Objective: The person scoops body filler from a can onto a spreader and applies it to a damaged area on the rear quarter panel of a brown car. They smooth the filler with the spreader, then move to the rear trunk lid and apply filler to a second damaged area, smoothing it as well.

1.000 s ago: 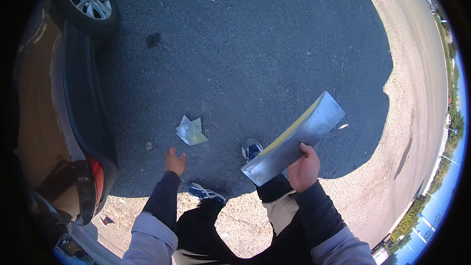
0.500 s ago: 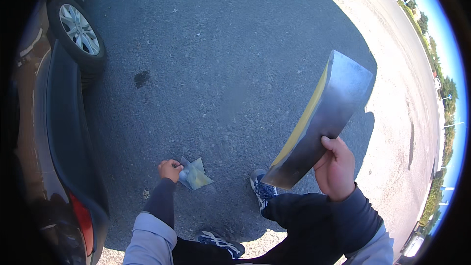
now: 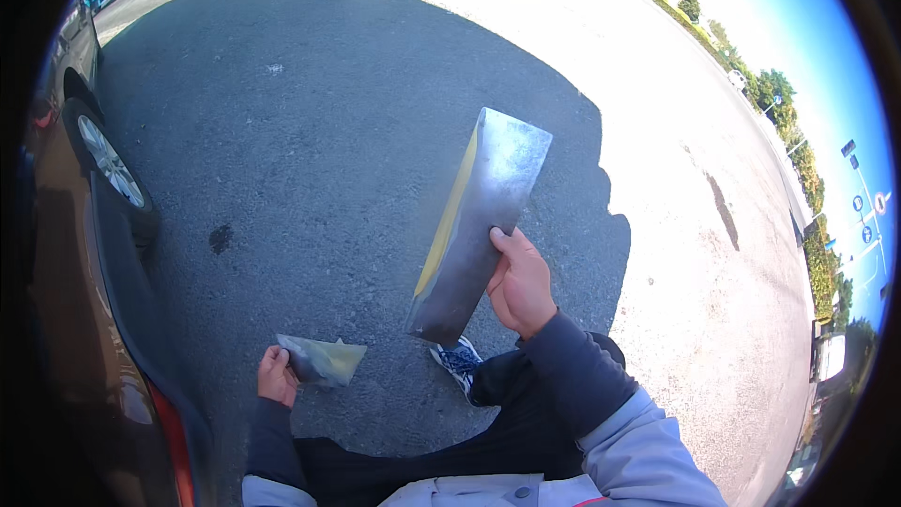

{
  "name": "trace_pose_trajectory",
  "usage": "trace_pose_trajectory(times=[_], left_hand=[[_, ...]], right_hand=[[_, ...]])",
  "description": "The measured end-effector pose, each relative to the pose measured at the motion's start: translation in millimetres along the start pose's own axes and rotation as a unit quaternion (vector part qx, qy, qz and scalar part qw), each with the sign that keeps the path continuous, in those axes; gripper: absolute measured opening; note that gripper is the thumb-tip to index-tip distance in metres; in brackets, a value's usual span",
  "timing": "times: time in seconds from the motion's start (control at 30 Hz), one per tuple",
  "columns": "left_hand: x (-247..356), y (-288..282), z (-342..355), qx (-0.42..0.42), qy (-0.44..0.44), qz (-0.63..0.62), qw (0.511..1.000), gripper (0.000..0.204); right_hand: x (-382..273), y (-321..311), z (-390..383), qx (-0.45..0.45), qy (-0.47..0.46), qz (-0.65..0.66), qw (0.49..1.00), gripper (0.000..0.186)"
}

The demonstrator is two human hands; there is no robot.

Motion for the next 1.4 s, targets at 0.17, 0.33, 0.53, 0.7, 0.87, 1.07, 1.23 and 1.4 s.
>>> trace_pose_trajectory(times=[0.17, 0.33, 0.53, 0.7, 0.87, 1.07, 1.23, 1.4], left_hand=[[-10.8, 105.8, -33.7, -0.061, -0.042, -0.209, 0.975, 0.024], [3.8, 181.6, -50.3, -0.158, -0.041, -0.253, 0.954, 0.024], [54.6, 239.0, -41.4, -0.2, 0.093, -0.084, 0.972, 0.016], [98.3, 254.1, -49.0, -0.158, 0.169, -0.035, 0.972, 0.013], [153.2, 247.3, -60.8, -0.162, 0.256, -0.087, 0.949, 0.015], [132.8, 230.3, -53.3, -0.192, 0.166, -0.161, 0.954, 0.013], [122.3, 232.8, -41.7, -0.22, 0.192, -0.129, 0.948, 0.014], [160.5, 228.5, -35.3, -0.203, 0.167, -0.229, 0.937, 0.016]], right_hand=[[-21.5, 5.5, -2.2, 0.019, -0.058, 0.048, 0.997, 0.038], [-44.9, 27.1, -9.2, -0.017, -0.14, 0.036, 0.989, 0.041], [-50.1, 64.8, -45.2, -0.182, -0.147, 0.026, 0.972, 0.039], [-16.2, 88.2, -72.0, -0.39, -0.076, -0.251, 0.883, 0.039], [-0.5, 78.4, -69.4, -0.446, -0.078, -0.472, 0.757, 0.038], [-32.1, 76.9, -44.4, -0.347, -0.129, -0.398, 0.839, 0.034], [-26.1, 84.7, -28.3, -0.369, -0.057, -0.204, 0.905, 0.035], [10.7, 91.9, -0.9, -0.371, 0.034, -0.303, 0.877, 0.036]])
Point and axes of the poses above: each hand's wrist, its own z-axis towards the middle knuckle, its own y-axis out of the palm, x = y × z, the point moved 7 cm from there along z, towards the middle knuckle, and after that the axes turned 8 degrees about -z, right-handed, at the moved point
